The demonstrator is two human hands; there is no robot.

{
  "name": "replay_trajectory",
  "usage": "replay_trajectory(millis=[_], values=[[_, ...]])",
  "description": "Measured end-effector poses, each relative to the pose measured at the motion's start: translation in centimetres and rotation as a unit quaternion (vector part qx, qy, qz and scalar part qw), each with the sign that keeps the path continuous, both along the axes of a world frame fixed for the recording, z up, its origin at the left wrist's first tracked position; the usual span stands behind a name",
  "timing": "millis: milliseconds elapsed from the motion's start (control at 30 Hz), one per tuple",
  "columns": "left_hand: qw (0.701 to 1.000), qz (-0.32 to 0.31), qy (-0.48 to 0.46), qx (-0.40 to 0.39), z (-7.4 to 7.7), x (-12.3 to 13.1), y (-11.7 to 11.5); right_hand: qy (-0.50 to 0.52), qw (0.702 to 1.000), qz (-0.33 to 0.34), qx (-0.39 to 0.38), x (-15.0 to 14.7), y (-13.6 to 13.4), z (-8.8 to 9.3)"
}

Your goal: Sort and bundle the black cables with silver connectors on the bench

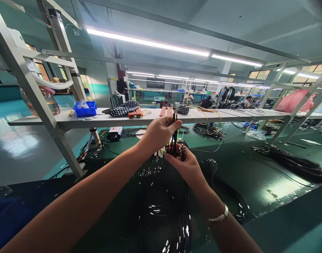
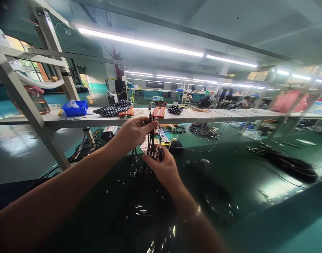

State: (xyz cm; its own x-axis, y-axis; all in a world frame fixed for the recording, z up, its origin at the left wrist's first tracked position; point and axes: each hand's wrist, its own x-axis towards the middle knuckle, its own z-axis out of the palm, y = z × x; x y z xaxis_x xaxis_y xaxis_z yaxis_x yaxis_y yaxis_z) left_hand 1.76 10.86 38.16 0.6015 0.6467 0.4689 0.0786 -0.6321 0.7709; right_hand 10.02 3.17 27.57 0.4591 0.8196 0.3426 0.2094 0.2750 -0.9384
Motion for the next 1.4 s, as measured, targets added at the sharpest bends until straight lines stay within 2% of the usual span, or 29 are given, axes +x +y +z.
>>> replay_trajectory(millis=[67,133,200,333,433,500,600,667,733,867,1000,1100,1200,1333,1400], values=[[1.000,-0.016,-0.004,0.005,-0.4,0.9,-0.5,0.044,0.998,0.034,0.015,0.0,0.6,0.0],[0.999,-0.036,-0.015,0.015,-0.8,1.7,-0.8,0.075,0.995,0.073,-0.004,0.1,1.2,-0.1],[0.998,-0.055,-0.021,0.011,-1.1,2.2,-0.9,0.084,0.992,0.080,-0.040,0.2,1.5,-0.5],[0.996,-0.078,-0.021,-0.047,-0.5,1.8,-0.1,0.009,0.986,0.115,-0.118,0.2,0.8,-1.3],[0.993,-0.063,-0.046,-0.085,0.6,0.9,0.7,-0.027,0.985,0.129,-0.114,0.1,-0.4,-1.0],[0.990,-0.058,-0.066,-0.114,1.0,0.4,1.1,0.020,0.990,0.120,-0.070,0.3,-1.0,-0.3],[0.982,-0.067,-0.085,-0.156,1.0,0.0,1.4,0.108,0.993,0.051,0.004,0.8,-1.2,0.4],[0.978,-0.070,-0.088,-0.173,0.8,-0.1,1.3,0.130,0.991,0.006,0.019,1.1,-0.7,0.4],[0.978,-0.073,-0.084,-0.178,0.5,-0.1,1.2,0.131,0.991,0.003,0.011,1.1,0.1,0.0],[0.978,-0.098,-0.062,-0.171,-0.2,-0.2,1.1,0.113,0.992,0.055,-0.024,1.0,0.9,-0.7],[0.970,-0.139,-0.032,-0.197,-0.5,-0.7,1.4,0.059,0.980,0.173,-0.074,1.1,0.0,0.4],[0.966,-0.156,-0.026,-0.203,-0.4,-1.3,1.7,0.057,0.970,0.222,-0.086,1.4,-0.7,1.2],[0.966,-0.157,-0.021,-0.206,-0.4,-1.9,2.2,0.066,0.970,0.222,-0.076,1.7,-0.9,1.0],[0.970,-0.166,0.007,-0.180,-0.9,-2.0,2.3,0.043,0.978,0.186,-0.088,2.0,-1.0,0.1],[0.973,-0.155,-0.009,-0.171,-1.0,-1.8,2.0,0.024,0.978,0.184,-0.096,2.0,-1.3,0.0]])
